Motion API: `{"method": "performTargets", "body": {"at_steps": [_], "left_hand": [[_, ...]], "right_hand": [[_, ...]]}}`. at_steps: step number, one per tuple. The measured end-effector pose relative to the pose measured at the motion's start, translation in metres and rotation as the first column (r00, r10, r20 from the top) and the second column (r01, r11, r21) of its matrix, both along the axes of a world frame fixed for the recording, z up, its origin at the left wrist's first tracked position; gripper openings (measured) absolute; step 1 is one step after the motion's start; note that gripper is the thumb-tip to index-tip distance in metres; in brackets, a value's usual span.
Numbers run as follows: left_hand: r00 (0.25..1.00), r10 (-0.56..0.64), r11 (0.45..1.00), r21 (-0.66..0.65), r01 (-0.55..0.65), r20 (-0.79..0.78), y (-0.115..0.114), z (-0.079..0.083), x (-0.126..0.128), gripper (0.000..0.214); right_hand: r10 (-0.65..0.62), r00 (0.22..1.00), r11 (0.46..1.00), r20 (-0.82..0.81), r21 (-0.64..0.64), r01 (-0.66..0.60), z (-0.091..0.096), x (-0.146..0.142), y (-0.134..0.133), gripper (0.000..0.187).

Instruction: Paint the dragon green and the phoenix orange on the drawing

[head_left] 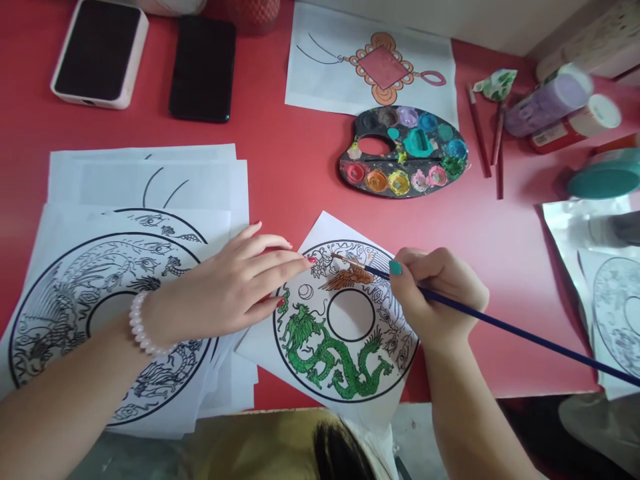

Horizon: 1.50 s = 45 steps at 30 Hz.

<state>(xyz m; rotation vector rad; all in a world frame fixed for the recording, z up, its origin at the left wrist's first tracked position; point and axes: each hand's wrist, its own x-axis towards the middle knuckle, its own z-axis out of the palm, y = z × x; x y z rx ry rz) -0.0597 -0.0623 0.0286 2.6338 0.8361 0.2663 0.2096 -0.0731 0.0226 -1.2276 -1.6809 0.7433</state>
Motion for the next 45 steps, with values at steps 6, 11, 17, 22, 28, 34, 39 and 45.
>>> {"method": "performTargets", "body": {"at_steps": [6, 11, 17, 22, 28, 34, 39, 45], "left_hand": [[1.0, 0.0, 1.0, -0.004, 0.0, 0.007, 0.0008, -0.0012, 0.0005, 0.045], [1.0, 0.005, 1.0, 0.0, -0.005, 0.001, 0.0012, -0.001, 0.0015, 0.044], [1.0, 0.008, 1.0, -0.002, -0.008, 0.009, 0.0004, -0.002, 0.0009, 0.046], [1.0, 0.011, 1.0, -0.005, -0.011, 0.008, 0.0005, -0.0018, 0.0006, 0.045], [1.0, 0.011, 1.0, 0.002, -0.011, 0.002, 0.0006, -0.0022, 0.0004, 0.046], [1.0, 0.015, 1.0, 0.008, -0.015, -0.007, 0.0003, -0.0035, 0.0004, 0.046], [1.0, 0.006, 1.0, 0.017, -0.006, -0.018, 0.0002, -0.0029, 0.0007, 0.044], [1.0, 0.013, 1.0, 0.0, -0.013, -0.01, 0.0004, -0.0034, 0.0006, 0.047]], "right_hand": [[-0.052, 0.998, 0.999, 0.039, -0.004, 0.052, 0.0, 0.0012, -0.0011, 0.03], [-0.007, 0.999, 1.0, 0.047, 0.021, 0.006, 0.0, 0.0004, 0.0001, 0.029], [-0.06, 0.996, 0.998, 0.072, -0.001, 0.06, -0.001, 0.0015, -0.0015, 0.03], [-0.062, 0.996, 0.998, 0.066, 0.015, 0.062, -0.0007, 0.0017, -0.0025, 0.029], [-0.092, 0.993, 0.996, 0.073, 0.023, 0.09, -0.0012, 0.0024, -0.002, 0.03], [-0.092, 0.995, 0.996, 0.042, -0.007, 0.093, -0.0008, 0.0013, -0.0014, 0.031], [-0.133, 0.991, 0.991, 0.032, 0.006, 0.133, 0.0004, -0.0006, -0.0007, 0.031], [-0.11, 0.994, 0.994, -0.021, -0.011, 0.11, 0.0008, -0.0033, 0.0007, 0.031]]}}
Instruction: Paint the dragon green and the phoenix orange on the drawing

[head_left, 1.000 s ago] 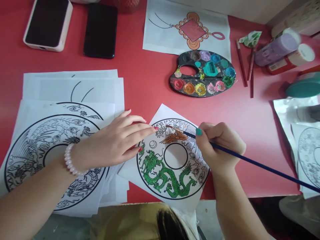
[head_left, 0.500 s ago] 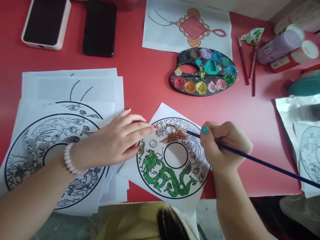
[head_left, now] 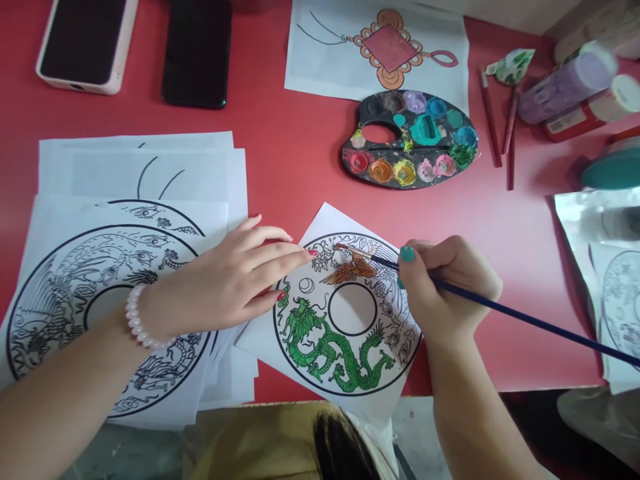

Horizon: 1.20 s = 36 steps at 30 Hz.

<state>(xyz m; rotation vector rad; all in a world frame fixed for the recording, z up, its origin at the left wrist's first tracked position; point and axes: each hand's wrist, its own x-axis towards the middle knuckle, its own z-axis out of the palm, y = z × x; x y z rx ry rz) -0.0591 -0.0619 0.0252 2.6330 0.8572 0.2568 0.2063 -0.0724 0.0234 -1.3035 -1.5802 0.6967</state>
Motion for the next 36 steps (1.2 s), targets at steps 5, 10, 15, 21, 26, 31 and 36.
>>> {"method": "performTargets", "body": {"at_steps": [5, 10, 15, 21, 26, 31, 36], "left_hand": [[1.0, 0.011, 1.0, -0.024, -0.01, 0.027, 0.0002, 0.0003, 0.0004, 0.046], [0.999, 0.011, 1.0, -0.028, -0.01, 0.043, 0.0, -0.0002, 0.0002, 0.048], [1.0, 0.006, 1.0, -0.015, -0.006, 0.019, -0.0004, -0.0006, -0.0006, 0.046], [1.0, 0.002, 1.0, -0.017, -0.002, 0.015, 0.0003, -0.0005, 0.0008, 0.045], [1.0, -0.004, 1.0, -0.005, 0.004, 0.006, 0.0002, -0.0003, 0.0006, 0.046], [1.0, -0.006, 1.0, -0.012, 0.006, 0.001, 0.0, -0.0007, -0.0003, 0.047], [1.0, 0.0, 1.0, -0.007, 0.0, 0.009, 0.0003, -0.0008, 0.0004, 0.044]], "right_hand": [[-0.089, 0.995, 0.996, 0.055, -0.003, 0.089, -0.0005, 0.0012, -0.0009, 0.033], [-0.037, 0.998, 0.999, 0.045, 0.011, 0.036, -0.0004, 0.0003, 0.0003, 0.032], [-0.089, 0.991, 0.996, 0.1, 0.041, 0.085, -0.0017, 0.0008, 0.0008, 0.031], [-0.109, 0.992, 0.991, 0.069, 0.083, 0.103, -0.0012, 0.0019, 0.0005, 0.033], [-0.038, 0.997, 0.997, 0.066, 0.075, 0.033, -0.0012, 0.0015, 0.0006, 0.031], [-0.149, 0.984, 0.987, 0.101, 0.082, 0.141, -0.004, 0.0053, -0.0013, 0.032], [-0.032, 0.998, 0.996, 0.054, 0.085, 0.027, -0.0019, 0.003, -0.0009, 0.033]]}}
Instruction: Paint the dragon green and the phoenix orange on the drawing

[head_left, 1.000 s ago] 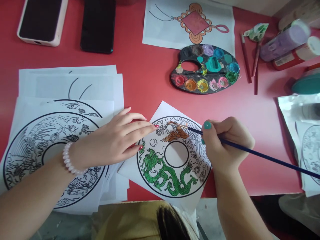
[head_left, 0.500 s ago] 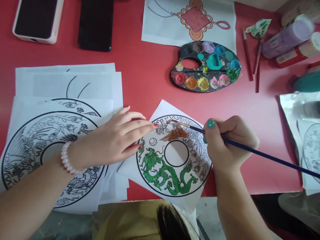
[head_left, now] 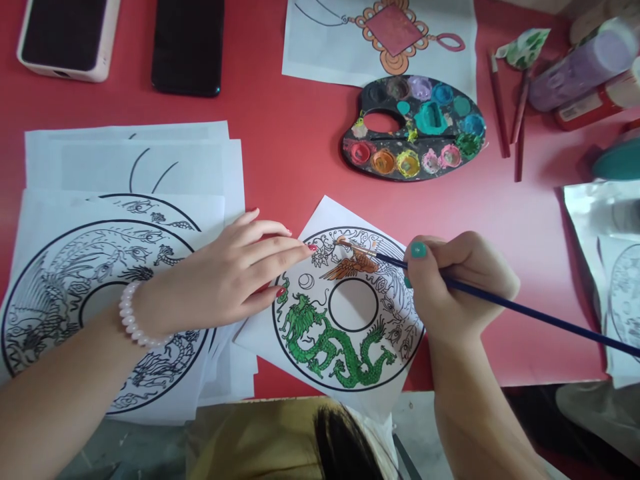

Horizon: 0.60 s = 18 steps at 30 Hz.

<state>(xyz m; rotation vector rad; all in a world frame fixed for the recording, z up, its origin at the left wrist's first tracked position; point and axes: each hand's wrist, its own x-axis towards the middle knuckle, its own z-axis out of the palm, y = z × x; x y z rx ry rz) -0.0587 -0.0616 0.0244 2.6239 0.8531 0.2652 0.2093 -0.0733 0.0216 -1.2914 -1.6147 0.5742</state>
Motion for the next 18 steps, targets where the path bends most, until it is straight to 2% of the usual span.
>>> {"method": "performTargets", "body": {"at_steps": [11, 18], "left_hand": [[1.0, -0.005, 1.0, 0.012, 0.005, 0.004, -0.0002, 0.0011, 0.0006, 0.044], [1.0, -0.015, 0.999, 0.034, 0.015, 0.009, 0.0008, 0.002, 0.0004, 0.043]], "right_hand": [[-0.013, 0.999, 1.0, 0.03, 0.012, 0.013, 0.001, 0.0012, -0.0005, 0.032], [0.026, 0.999, 1.0, 0.021, 0.004, -0.026, 0.0022, -0.0007, -0.0002, 0.031]]}}
